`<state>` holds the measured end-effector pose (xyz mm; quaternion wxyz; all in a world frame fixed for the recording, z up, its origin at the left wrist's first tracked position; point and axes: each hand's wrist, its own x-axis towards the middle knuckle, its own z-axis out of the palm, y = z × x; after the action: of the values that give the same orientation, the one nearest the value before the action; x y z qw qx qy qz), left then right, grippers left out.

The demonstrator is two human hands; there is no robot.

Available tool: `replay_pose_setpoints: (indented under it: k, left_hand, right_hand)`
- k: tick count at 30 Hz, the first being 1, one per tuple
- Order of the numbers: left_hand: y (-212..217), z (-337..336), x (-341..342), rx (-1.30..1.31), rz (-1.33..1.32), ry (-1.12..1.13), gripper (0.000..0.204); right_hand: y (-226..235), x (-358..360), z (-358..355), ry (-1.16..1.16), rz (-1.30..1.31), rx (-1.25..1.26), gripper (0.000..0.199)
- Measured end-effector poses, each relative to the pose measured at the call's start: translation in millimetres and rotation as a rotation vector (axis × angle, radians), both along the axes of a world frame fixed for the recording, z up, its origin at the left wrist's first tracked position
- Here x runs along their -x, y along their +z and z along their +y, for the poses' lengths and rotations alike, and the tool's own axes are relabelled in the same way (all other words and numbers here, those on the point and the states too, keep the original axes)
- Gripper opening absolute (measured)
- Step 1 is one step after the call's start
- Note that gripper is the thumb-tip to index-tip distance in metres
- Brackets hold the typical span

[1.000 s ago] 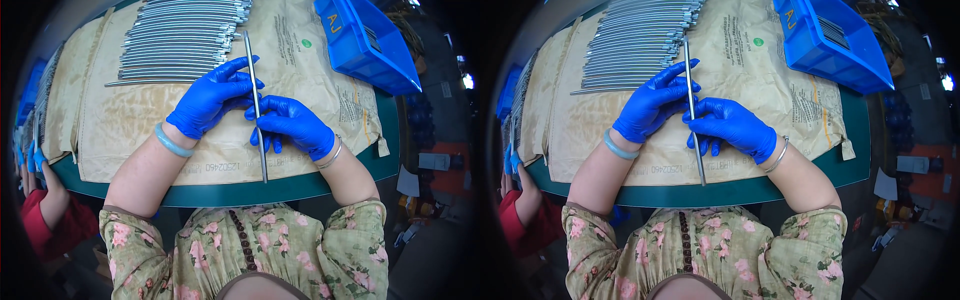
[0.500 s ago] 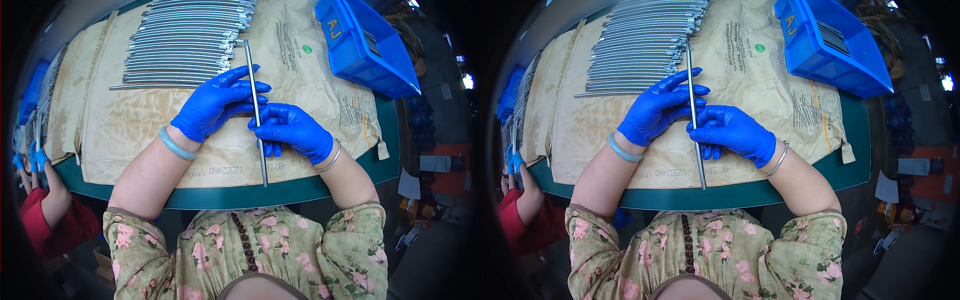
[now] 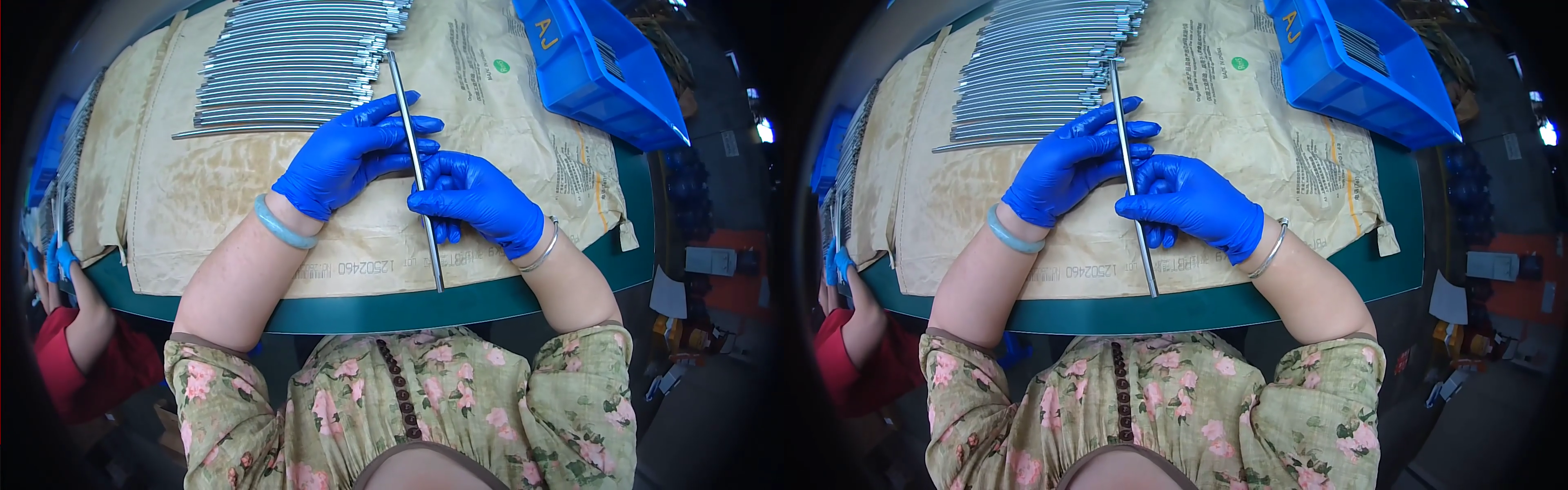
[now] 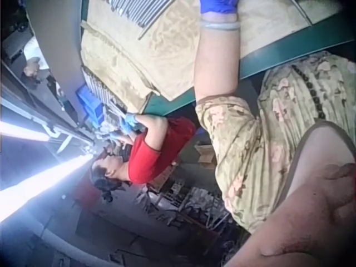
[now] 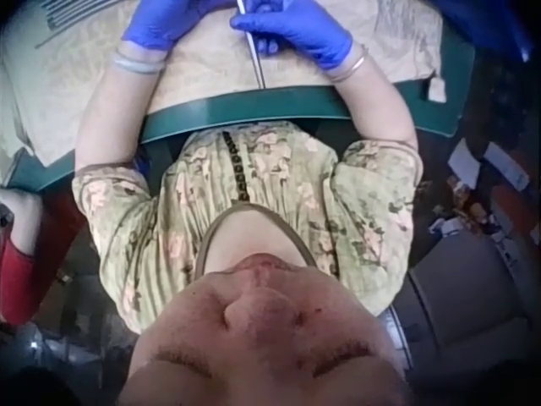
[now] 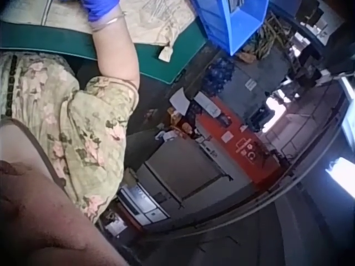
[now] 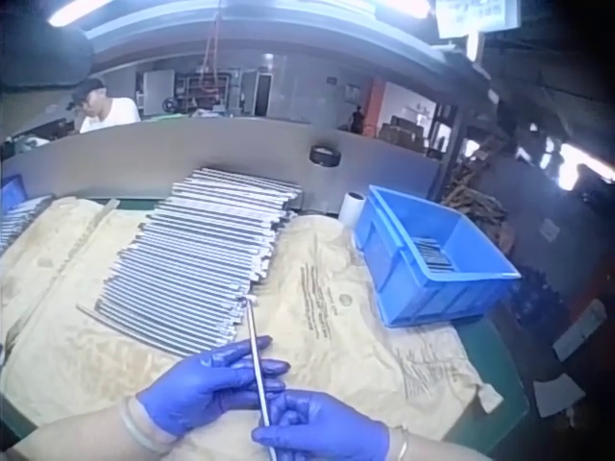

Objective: The recorder is sorting and inspecting metal rods at a manual workstation in a factory environment.

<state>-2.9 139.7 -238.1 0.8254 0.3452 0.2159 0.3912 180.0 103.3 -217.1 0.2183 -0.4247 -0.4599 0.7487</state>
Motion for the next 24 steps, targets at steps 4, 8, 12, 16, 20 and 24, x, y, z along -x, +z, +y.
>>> replay_pose_setpoints:
  k: [4, 8, 12, 16, 20, 24]
  left_hand:
    - [8.6, -1.8, -1.1, 0.007, 0.008, -0.001, 0.047]
    - [24.8, -6.7, 0.9, -0.027, -0.089, -0.043, 0.052]
    - [37.1, -7.4, 3.6, -0.056, -0.136, -0.087, 0.057]
    - [45.7, -9.0, 3.6, -0.043, -0.162, -0.107, 0.058]
    - [50.0, -9.5, 4.0, -0.022, -0.195, -0.110, 0.058]
    - [50.7, -8.1, 6.0, 0.009, -0.220, -0.111, 0.060]
  right_hand:
    - [5.8, 2.7, -4.7, -0.016, -0.039, -0.031, 0.020]
    - [19.3, 6.1, -10.2, -0.028, -0.053, -0.081, 0.025]
    - [34.5, 7.5, -9.5, -0.013, -0.008, -0.045, 0.028]
    - [39.7, 6.1, -9.2, 0.073, 0.002, -0.036, 0.026]
    - [45.4, 5.3, -9.3, 0.102, 0.012, -0.044, 0.024]
    - [49.4, 9.2, -8.7, 0.108, -0.071, -0.037, 0.026]
